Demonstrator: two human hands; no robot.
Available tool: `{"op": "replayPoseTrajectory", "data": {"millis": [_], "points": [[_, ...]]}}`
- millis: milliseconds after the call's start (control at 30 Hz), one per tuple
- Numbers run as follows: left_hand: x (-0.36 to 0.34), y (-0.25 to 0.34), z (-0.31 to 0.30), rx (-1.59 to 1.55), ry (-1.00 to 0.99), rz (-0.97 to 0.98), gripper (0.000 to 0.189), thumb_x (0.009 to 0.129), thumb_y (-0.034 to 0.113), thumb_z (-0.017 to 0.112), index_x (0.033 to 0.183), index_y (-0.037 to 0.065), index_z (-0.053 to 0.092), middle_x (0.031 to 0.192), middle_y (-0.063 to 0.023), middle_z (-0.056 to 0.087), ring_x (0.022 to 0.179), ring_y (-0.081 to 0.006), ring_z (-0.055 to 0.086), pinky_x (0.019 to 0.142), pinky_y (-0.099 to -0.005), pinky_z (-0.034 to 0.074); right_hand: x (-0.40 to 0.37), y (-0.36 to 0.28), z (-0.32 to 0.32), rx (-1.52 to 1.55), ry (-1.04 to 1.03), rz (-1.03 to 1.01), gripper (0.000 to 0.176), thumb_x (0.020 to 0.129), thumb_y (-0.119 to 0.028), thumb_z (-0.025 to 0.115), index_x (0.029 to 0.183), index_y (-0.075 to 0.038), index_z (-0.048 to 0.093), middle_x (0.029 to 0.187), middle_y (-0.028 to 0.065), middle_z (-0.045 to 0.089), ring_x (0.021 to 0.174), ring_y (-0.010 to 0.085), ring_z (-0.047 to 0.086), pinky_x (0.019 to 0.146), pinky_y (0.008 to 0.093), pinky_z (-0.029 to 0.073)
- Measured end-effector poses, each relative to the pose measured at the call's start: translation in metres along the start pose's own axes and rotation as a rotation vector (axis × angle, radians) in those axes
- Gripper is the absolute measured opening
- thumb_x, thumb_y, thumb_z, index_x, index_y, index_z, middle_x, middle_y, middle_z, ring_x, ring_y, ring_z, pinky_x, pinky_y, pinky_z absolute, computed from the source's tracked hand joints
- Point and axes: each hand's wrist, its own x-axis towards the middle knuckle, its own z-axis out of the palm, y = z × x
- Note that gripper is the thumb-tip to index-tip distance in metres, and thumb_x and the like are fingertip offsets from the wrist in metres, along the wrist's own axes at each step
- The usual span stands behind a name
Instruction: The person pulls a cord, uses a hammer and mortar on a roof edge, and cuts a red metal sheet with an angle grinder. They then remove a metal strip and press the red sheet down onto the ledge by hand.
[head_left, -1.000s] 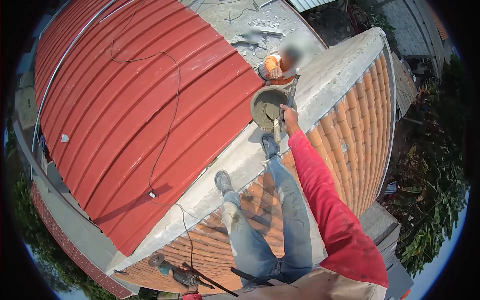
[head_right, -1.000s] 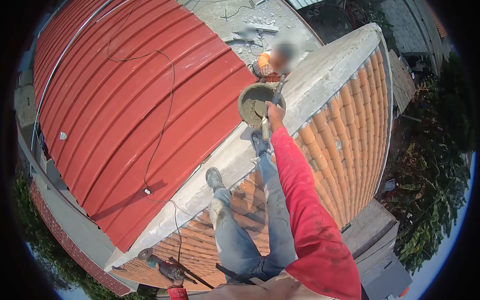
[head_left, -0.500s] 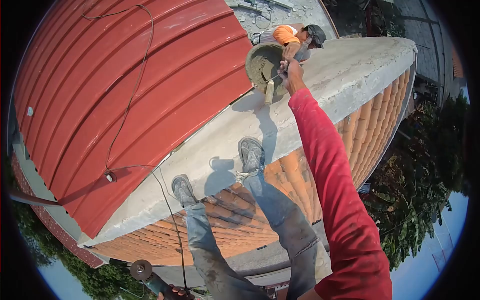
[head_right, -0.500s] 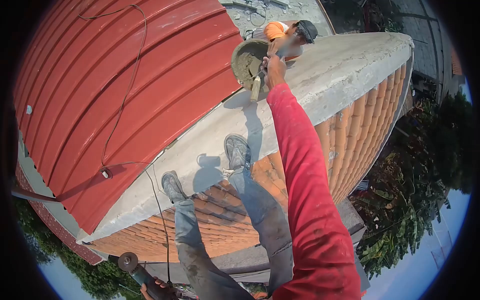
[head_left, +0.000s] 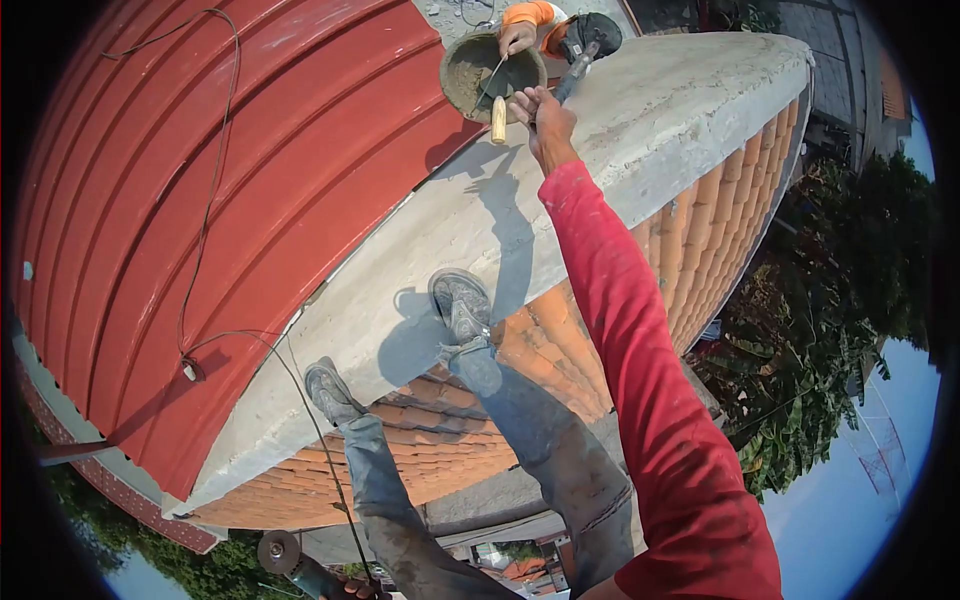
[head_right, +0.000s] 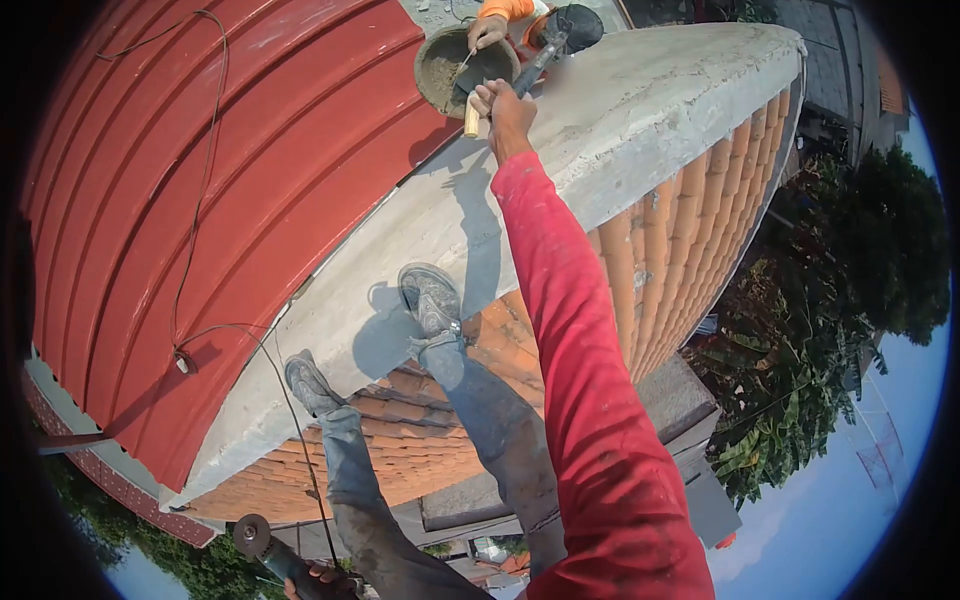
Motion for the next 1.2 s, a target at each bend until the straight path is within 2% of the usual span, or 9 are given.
{"op": "replayPoseTrajectory", "data": {"millis": [67,167,333,500,633,800,1033,1133,1200], "points": [[-0.008,0.002,0.009,0.010,-0.032,0.016,0.036,0.088,0.048,0.054,0.094,0.012,0.054,0.080,-0.0012,0.059,0.074,-0.0192,0.059,0.064,-0.0404,0.049,-0.029,0.007,-0.034,-0.334,0.147,-0.204,0.027,0.090,-0.013,0.063,0.105,0.005,0.050,0.088,0.0158,0.063,0.056,0.0187,0.061,0.043,0.0298,0.050],[-0.020,0.006,0.019,0.020,-0.088,0.038,0.038,0.087,0.049,0.055,0.096,0.012,0.055,0.081,-0.0014,0.059,0.075,-0.0189,0.060,0.064,-0.0403,0.050,-0.084,0.016,-0.098,-0.817,0.493,-0.407,0.046,0.091,-0.035,0.064,0.102,0.008,0.052,0.087,0.0247,0.062,0.083,0.0408,0.061,0.078,0.0453,0.046],[-0.039,0.014,0.019,0.014,-0.158,0.075,0.043,0.086,0.051,0.057,0.100,0.011,0.055,0.082,-0.0016,0.060,0.077,-0.0184,0.061,0.064,-0.0402,0.050,-0.112,0.051,-0.190,-0.974,0.798,-0.336,0.061,0.095,-0.047,0.054,0.107,0.013,0.051,0.096,0.0313,0.061,0.091,0.0458,0.061,0.081,0.0479,0.046],[-0.050,0.015,0.006,-0.084,-0.306,0.085,0.047,0.085,0.052,0.059,0.105,0.010,0.054,0.084,-0.0020,0.060,0.078,-0.0186,0.061,0.064,-0.0403,0.050,-0.095,0.071,-0.239,-1.178,0.471,-0.154,0.077,0.094,-0.048,0.052,0.130,0.017,0.031,0.117,0.0395,0.055,0.107,0.0508,0.057,0.092,0.0516,0.045],[-0.052,0.013,-0.008,-0.187,-0.348,0.019,0.048,0.083,0.043,0.062,0.112,0.007,0.051,0.089,-0.0085,0.058,0.079,-0.0233,0.060,0.070,-0.0446,0.053,-0.055,0.037,-0.276,-1.512,0.103,0.137,0.080,0.091,-0.058,0.049,0.107,0.019,0.059,0.110,0.0317,0.064,0.110,0.0398,0.061,0.095,0.0408,0.046],[-0.072,0.008,-0.025,-0.058,-0.422,0.057,0.036,0.086,0.034,0.065,0.105,0.004,0.059,0.092,-0.0099,0.066,0.083,-0.0212,0.067,0.073,-0.0341,0.055,-0.168,-0.011,-0.233,-1.753,-0.258,-0.496,0.051,0.093,-0.039,0.061,0.109,0.009,0.058,0.110,0.0211,0.064,0.094,0.0327,0.063,0.083,0.0417,0.050],[-0.095,0.005,-0.048,0.205,-0.393,0.552,0.053,0.074,0.032,0.080,0.111,0.001,0.059,0.093,-0.0109,0.068,0.082,-0.0228,0.067,0.076,-0.0354,0.053,-0.614,-0.113,0.008,-1.008,-1.124,0.851,0.053,0.098,-0.045,0.053,0.121,0.004,0.055,0.111,0.0124,0.065,0.099,0.0213,0.064,0.082,0.0349,0.052],[-0.127,0.043,-0.063,0.138,-0.319,0.808,0.054,0.075,0.027,0.076,0.117,-0.001,0.056,0.095,-0.0175,0.068,0.086,-0.0317,0.068,0.079,-0.0415,0.052,-0.750,-0.117,0.046,-1.023,-1.359,0.904,0.058,0.094,-0.044,0.061,0.127,0.003,0.052,0.117,0.0122,0.061,0.108,0.0205,0.060,0.091,0.0318,0.048],[-0.137,0.062,-0.083,0.454,-0.083,0.912,0.046,0.078,0.021,0.068,0.116,0.000,0.053,0.096,-0.0225,0.067,0.087,-0.0386,0.066,0.076,-0.0467,0.050,-0.818,-0.107,0.065,-1.283,-1.434,0.195,0.056,0.086,-0.037,0.075,0.119,0.004,0.057,0.105,0.0077,0.064,0.098,0.0164,0.060,0.089,0.0300,0.047]]}}
